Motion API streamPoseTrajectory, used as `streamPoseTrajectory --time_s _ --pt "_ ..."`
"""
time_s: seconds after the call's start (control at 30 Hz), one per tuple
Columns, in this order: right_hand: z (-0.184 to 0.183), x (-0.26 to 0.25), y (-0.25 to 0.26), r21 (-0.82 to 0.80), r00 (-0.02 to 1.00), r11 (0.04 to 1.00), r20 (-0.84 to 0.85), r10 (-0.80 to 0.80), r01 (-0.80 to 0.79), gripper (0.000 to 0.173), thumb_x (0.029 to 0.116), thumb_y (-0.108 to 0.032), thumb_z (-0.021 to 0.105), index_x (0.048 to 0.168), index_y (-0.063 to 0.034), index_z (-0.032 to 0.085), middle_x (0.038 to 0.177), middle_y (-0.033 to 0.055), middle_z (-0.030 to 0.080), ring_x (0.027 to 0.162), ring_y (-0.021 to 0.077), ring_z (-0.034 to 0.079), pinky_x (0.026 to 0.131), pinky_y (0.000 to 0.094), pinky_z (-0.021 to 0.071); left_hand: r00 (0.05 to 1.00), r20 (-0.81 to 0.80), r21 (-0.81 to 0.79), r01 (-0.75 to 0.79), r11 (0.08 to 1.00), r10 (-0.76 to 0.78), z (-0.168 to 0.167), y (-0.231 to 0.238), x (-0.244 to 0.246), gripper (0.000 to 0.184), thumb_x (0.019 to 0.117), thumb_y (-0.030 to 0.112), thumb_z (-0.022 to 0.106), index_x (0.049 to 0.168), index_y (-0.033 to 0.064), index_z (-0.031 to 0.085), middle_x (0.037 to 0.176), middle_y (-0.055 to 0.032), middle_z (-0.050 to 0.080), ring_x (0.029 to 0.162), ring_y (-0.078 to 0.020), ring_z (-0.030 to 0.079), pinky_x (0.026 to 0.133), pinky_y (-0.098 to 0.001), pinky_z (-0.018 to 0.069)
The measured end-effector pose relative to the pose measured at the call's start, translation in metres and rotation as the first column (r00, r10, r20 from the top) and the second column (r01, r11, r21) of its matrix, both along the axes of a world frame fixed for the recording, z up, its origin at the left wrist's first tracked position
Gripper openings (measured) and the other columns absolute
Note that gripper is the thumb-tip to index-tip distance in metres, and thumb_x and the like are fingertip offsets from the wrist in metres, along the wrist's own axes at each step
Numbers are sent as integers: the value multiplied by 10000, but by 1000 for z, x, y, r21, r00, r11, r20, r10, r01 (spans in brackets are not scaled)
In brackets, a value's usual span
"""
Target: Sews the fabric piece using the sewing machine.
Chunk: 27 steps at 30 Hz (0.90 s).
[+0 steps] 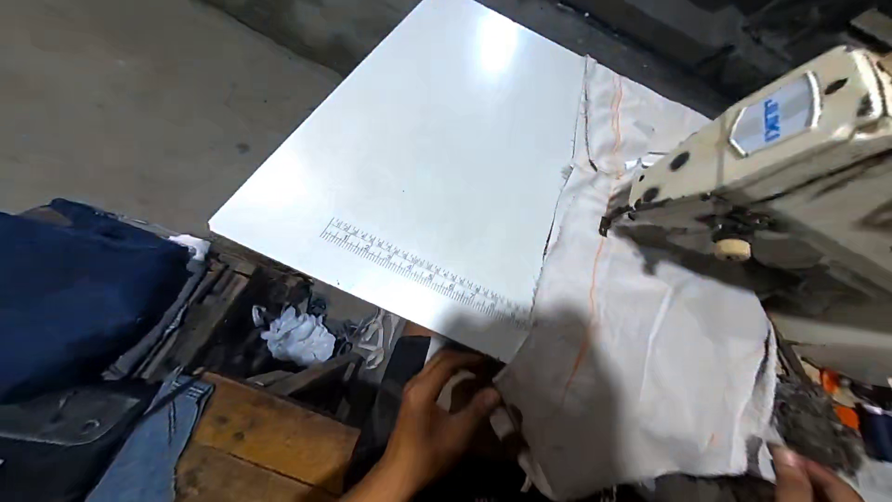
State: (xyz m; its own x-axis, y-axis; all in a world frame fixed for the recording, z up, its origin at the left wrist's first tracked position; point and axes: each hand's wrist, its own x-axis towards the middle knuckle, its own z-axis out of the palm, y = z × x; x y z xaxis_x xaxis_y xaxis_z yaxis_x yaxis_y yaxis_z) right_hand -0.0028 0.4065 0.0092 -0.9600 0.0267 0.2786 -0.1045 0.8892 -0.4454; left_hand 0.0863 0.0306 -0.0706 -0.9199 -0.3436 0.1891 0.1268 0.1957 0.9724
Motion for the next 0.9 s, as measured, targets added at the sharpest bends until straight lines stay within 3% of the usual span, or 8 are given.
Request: streamPoseTrajectory --time_s 0.17,0.4,0.5,0.57,0.63,0.7,0.8,0.9 --pt "-2 -2 -29 -62 996 996 62 -68 72 434 976 -315 671 978 118 655 854 175 614 723 129 545 660 286 484 974 -6 347 214 913 -226 -15 11 -15 193 944 69 684 1108 -31 658 1019 9 731 936 -23 697 862 -239 601" --pt "-6 -6 -34 -60 980 979 53 -192 195 374 1024 -268 586 976 100 637 873 198 591 730 210 542 679 390 472 989 112 291 56 955 -92 4 15 -9 63 975 84 659 972 28 689 787 40 698 683 -4 644 649 -174 551" --pt "-7 -3 -33 -14 980 981 36 -195 196 401 1023 -298 580 1067 98 629 994 260 610 828 311 592 742 484 491 964 242 -62 129 990 -111 15 2 -9 200 997 256 646 985 65 705 830 31 702 735 -17 662 689 -196 564" --pt "1 0 -34 35 989 989 -43 -140 142 505 1006 -344 577 1257 94 572 1183 343 582 1022 428 608 848 555 512 972 221 -503 180 846 -76 36 -17 -12 355 1024 378 582 983 67 749 903 -52 742 839 -158 727 757 -382 609" --pt "9 -3 -43 80 980 996 -200 -17 33 525 1010 -336 584 1295 104 561 1179 368 579 1023 453 606 845 530 517 995 49 -712 92 696 -81 64 -33 -25 348 1028 358 576 923 76 752 832 -75 731 757 -206 724 652 -416 600" --pt "16 -14 -60 116 958 990 -267 107 -79 421 1012 -284 593 1211 83 647 1093 332 645 963 442 654 822 535 549 973 -60 -772 97 628 -223 85 -41 -49 294 1021 298 588 967 55 745 881 -89 720 774 -208 707 648 -388 580" --pt "31 -37 -76 143 1000 990 -23 -9 12 534 1022 -452 544 1267 15 630 1179 300 630 1038 495 635 817 674 504 917 -26 -815 211 539 -397 85 -36 -93 366 1060 304 528 1242 43 710 1256 -128 701 1122 -253 697 947 -432 572" --pt "34 -53 -53 133 977 976 107 -186 171 690 957 -608 570 1237 20 627 1141 313 632 1003 524 624 804 741 458 987 -4 -779 98 620 -161 79 -34 -97 353 1048 350 548 1093 68 757 1058 -101 736 933 -258 717 780 -471 589"
